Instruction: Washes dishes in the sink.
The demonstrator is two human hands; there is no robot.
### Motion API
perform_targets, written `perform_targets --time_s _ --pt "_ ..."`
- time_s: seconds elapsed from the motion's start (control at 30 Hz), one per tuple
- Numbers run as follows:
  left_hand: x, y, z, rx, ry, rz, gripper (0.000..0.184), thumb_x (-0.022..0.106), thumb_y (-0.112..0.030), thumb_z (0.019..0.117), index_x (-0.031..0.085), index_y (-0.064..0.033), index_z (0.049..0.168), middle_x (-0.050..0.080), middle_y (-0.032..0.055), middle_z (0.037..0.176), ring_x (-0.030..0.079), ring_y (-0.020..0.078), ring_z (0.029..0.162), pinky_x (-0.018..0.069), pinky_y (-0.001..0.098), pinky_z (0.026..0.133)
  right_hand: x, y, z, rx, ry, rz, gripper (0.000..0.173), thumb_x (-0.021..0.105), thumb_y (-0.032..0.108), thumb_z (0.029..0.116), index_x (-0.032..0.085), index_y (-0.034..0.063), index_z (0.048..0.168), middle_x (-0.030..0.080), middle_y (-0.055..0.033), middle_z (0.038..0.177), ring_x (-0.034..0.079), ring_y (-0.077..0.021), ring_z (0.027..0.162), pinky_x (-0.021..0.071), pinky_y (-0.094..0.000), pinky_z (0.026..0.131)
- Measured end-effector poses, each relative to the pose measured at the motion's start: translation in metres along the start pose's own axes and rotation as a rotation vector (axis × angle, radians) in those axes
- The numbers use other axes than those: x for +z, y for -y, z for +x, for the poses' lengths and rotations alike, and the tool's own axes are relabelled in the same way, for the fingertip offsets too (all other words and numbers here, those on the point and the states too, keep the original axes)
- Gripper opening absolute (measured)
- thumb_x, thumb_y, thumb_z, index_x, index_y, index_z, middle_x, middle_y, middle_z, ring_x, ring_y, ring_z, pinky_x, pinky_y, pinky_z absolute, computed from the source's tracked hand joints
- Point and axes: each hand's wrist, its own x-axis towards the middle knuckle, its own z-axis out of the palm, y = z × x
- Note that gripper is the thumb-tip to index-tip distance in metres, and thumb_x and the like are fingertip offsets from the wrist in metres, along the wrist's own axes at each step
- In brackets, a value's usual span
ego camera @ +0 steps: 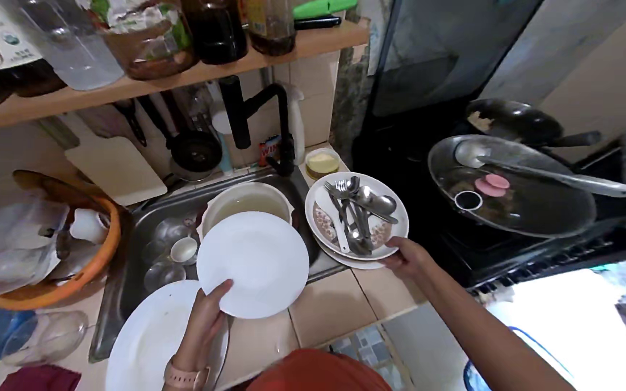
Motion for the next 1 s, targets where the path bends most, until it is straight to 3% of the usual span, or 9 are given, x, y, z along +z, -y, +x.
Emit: perform_targets --time_s 0.1,0.23,0.53,0.7,0.87,1.0 --pt "0.001 0.000 0.001 0.006 0.007 -0.016 0.028 0.050 0.005 0.0998 0.048 0.0031 0.127 0.072 0.0095 0.096 0.073 0.0147 0.079 0.0639 0.0325 0.070 -0.002 0.001 0.002 0.005 0.016 -0.050 0.018 0.045 0.007 0.1026 0.048 0.0016 0.119 0.060 -0.0104 0.077 0.060 -0.0155 0.054 0.0564 -0.0300 0.053" --pt "0.005 -0.002 0.004 0.000 -0.010 -0.015 0.027 0.050 0.005 0.1003 0.048 0.0029 0.127 0.072 0.0090 0.094 0.074 0.0148 0.078 0.0640 0.0324 0.069 -0.003 0.004 0.003 0.056 0.090 -0.121 0.021 0.042 0.004 0.1034 0.044 0.0019 0.124 0.061 -0.0128 0.076 0.063 -0.0181 0.053 0.0583 -0.0315 0.052" --pt "0.009 -0.004 0.012 -0.005 -0.017 -0.027 0.027 0.050 0.006 0.1001 0.048 0.0020 0.126 0.072 0.0088 0.095 0.074 0.0151 0.079 0.0642 0.0328 0.070 -0.012 0.013 -0.001 0.142 0.147 -0.087 0.021 0.039 0.006 0.1041 0.049 0.0028 0.122 0.068 -0.0147 0.086 0.071 -0.0213 0.067 0.0615 -0.0331 0.061" --pt "0.013 -0.006 0.013 -0.002 0.036 -0.010 0.031 0.050 0.006 0.0996 0.045 0.0017 0.130 0.072 0.0081 0.097 0.074 0.0147 0.081 0.0642 0.0328 0.072 -0.015 0.007 0.001 0.087 0.147 -0.057 0.027 0.037 0.003 0.1034 0.043 0.0063 0.130 0.068 -0.0151 0.087 0.071 -0.0227 0.067 0.0615 -0.0350 0.057" --pt "0.021 -0.008 0.013 0.001 0.081 -0.002 0.030 0.051 0.007 0.0983 0.047 0.0022 0.128 0.073 0.0070 0.096 0.074 0.0139 0.081 0.0643 0.0319 0.073 -0.015 0.008 -0.003 0.086 0.160 0.029 0.019 0.035 0.004 0.1019 0.049 0.0065 0.114 0.068 -0.0099 0.078 0.068 -0.0160 0.061 0.0593 -0.0291 0.055" --pt "0.028 -0.013 0.018 -0.050 0.103 0.042 0.034 0.051 0.006 0.1004 0.043 0.0028 0.133 0.072 0.0088 0.100 0.074 0.0148 0.083 0.0642 0.0332 0.074 -0.016 0.013 -0.006 -0.005 0.114 0.058 0.022 0.037 0.000 0.0997 0.046 0.0058 0.118 0.067 -0.0105 0.082 0.070 -0.0178 0.064 0.0611 -0.0320 0.057"
